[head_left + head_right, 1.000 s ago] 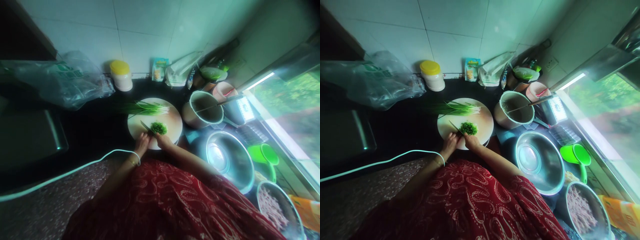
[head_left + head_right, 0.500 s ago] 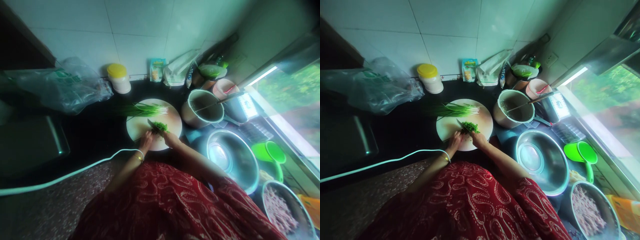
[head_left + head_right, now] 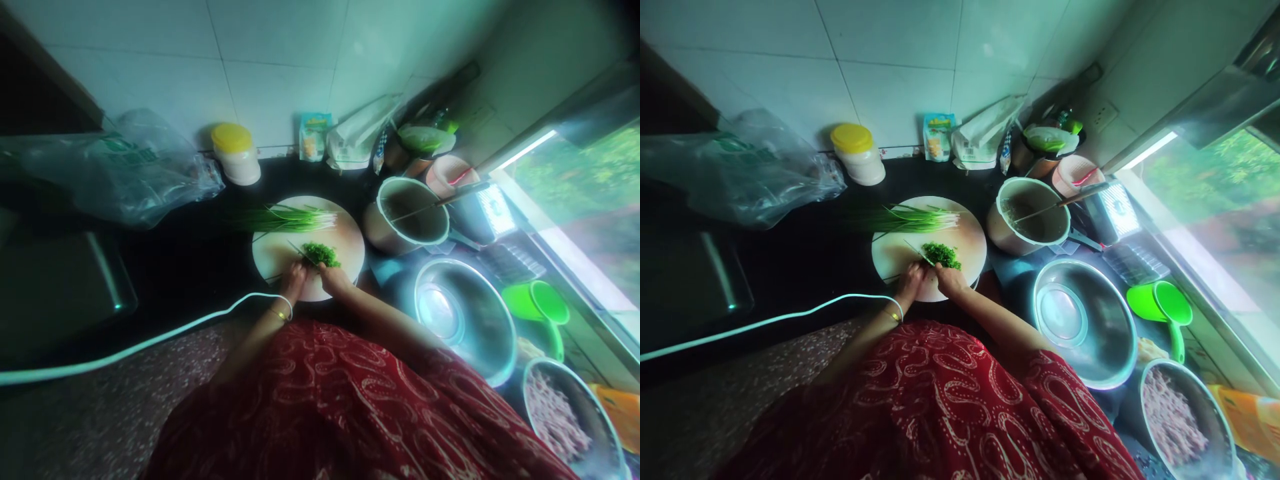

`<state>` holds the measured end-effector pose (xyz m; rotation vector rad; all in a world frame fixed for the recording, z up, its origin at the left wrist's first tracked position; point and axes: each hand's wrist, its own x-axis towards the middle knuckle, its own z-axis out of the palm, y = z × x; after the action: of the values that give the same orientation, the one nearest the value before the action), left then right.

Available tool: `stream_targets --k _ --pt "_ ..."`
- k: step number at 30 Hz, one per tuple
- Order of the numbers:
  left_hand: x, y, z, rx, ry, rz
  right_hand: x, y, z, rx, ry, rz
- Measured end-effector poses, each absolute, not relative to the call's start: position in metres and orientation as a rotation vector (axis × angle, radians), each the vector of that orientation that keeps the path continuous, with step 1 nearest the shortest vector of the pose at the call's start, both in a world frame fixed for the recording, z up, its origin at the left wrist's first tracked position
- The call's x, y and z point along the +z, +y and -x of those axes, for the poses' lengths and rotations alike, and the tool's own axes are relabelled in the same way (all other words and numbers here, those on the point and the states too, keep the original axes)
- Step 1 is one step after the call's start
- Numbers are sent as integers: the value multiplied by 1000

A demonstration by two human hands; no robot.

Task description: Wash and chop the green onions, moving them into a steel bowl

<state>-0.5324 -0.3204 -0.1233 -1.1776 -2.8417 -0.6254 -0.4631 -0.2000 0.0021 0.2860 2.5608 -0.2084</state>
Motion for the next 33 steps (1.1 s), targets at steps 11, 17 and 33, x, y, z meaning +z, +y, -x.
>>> stream_targets --k 11,17,33 --pt "-118 -322 533 -673 -2888 1159 2 -204 462 -258 2562 -276" --pt "-117 -320 532 -598 -2911 1131 3 -200 460 -278 2559 -285" --pt "-105 -331 532 -524 -2859 1275 11 -204 450 -298 2574 -272"
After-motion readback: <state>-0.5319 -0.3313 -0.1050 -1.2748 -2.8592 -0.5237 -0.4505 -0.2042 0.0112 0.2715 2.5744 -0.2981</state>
